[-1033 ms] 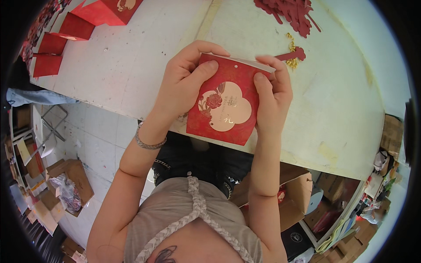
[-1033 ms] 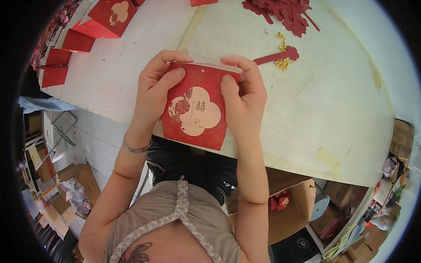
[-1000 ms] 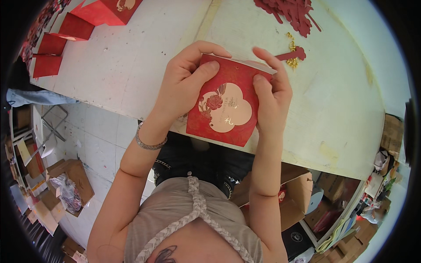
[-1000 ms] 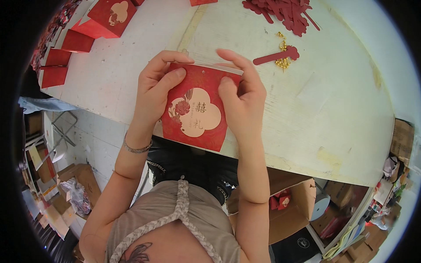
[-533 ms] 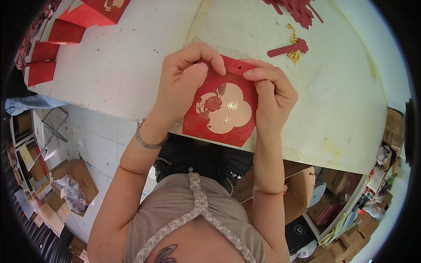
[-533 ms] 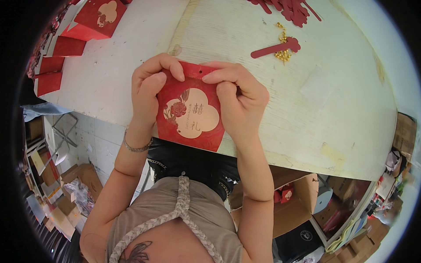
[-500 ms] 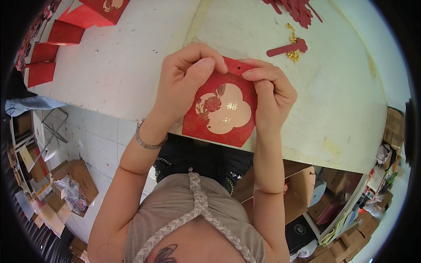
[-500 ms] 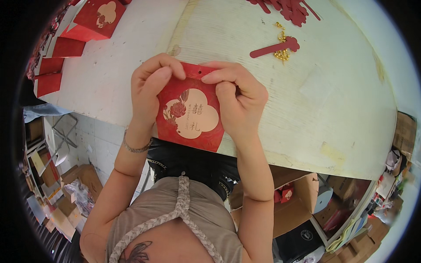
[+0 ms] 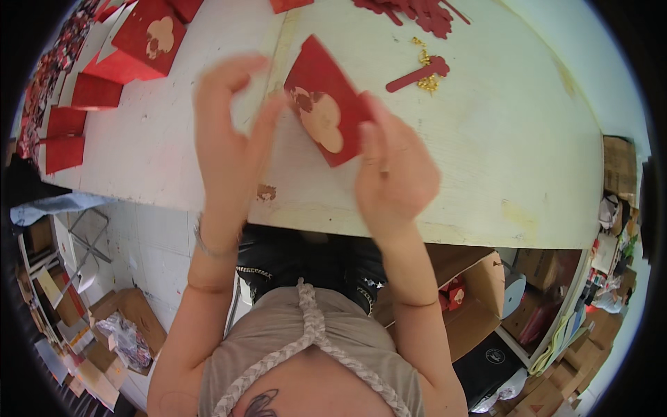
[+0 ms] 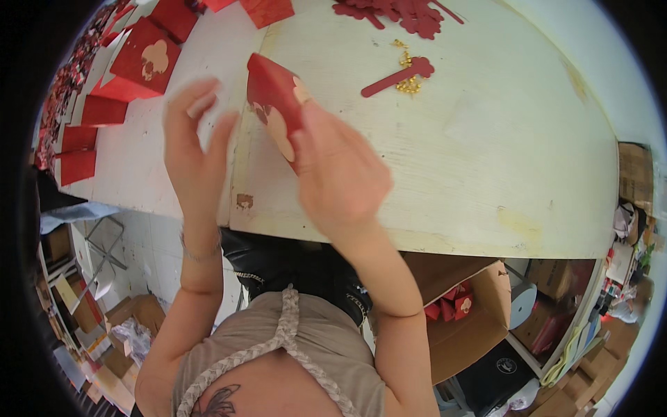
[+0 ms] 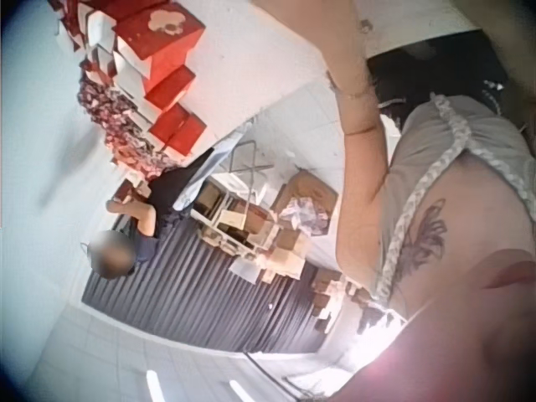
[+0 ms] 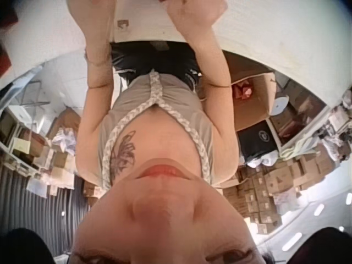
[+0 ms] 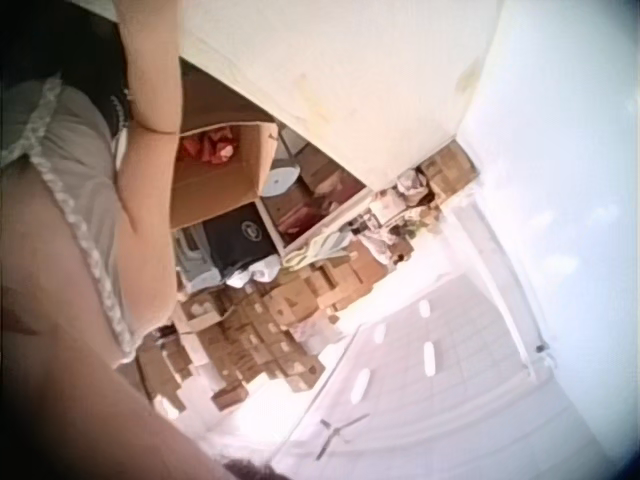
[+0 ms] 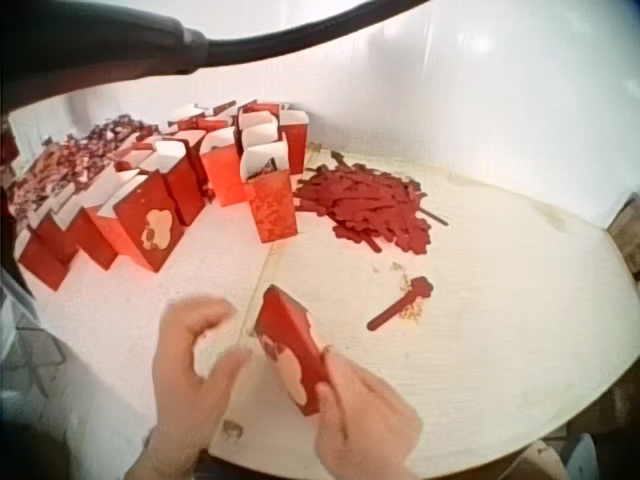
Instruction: The person assembles small red paper boxes by folding flaps and inserting a gold decorative piece into each. The person places each completed box into a cardboard container. The workspace contains stacks of red paper pieces and gold decorations.
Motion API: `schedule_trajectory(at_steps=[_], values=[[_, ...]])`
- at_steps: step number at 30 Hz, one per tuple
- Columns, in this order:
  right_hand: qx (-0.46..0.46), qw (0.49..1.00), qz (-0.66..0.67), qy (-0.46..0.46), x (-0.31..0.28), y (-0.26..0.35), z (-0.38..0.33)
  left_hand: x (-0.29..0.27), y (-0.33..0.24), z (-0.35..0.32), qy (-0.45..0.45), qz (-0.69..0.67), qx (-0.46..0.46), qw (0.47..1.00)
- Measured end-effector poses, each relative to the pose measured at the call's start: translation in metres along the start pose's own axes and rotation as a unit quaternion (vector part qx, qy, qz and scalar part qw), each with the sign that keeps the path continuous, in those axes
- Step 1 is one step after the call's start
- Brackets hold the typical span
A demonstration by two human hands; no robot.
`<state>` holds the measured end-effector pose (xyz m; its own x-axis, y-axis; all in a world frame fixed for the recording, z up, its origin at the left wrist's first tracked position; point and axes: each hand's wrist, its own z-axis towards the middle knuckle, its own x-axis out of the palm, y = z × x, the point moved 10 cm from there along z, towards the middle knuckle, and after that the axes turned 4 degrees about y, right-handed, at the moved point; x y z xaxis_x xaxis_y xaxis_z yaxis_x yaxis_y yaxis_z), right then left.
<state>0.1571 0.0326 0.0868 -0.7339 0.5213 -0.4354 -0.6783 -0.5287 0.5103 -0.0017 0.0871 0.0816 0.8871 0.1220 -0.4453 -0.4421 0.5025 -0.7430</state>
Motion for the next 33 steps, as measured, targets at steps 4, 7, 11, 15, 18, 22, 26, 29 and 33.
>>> schedule_trajectory(at_steps=[4,7,11,15,18,22,26,29,33], values=[[-0.016,0.994,0.090,0.065,0.029,0.023,-0.013,0.019,-0.020,-0.026,-0.011,-0.023,-0.035,0.999],[-0.037,0.964,0.203,0.168,0.042,0.004,-0.012,0.010,0.031,-0.020,-0.076,-0.119,-0.152,0.978],[-0.054,0.977,-0.148,0.141,-0.004,-0.127,0.045,0.004,0.038,-0.008,-0.100,-0.195,-0.084,0.972],[-0.018,0.944,-0.237,0.227,0.001,-0.190,0.045,0.012,0.032,-0.004,-0.082,-0.207,-0.047,0.974],[0.042,0.941,-0.260,0.210,-0.001,-0.204,0.047,0.013,0.030,-0.003,-0.082,-0.207,-0.040,0.974],[0.138,0.977,-0.158,-0.049,-0.059,-0.192,0.064,0.015,0.024,-0.002,-0.074,-0.188,-0.009,0.979],[0.192,0.936,0.252,0.154,0.000,-0.086,0.039,0.016,0.026,-0.001,-0.043,-0.156,-0.002,0.987],[-0.050,0.985,0.109,0.126,0.012,-0.010,0.039,0.031,0.026,-0.003,-0.005,-0.286,-0.071,0.955],[-0.041,0.995,0.083,-0.021,0.011,-0.021,0.030,0.031,0.019,0.002,0.024,-0.306,-0.028,0.951]])
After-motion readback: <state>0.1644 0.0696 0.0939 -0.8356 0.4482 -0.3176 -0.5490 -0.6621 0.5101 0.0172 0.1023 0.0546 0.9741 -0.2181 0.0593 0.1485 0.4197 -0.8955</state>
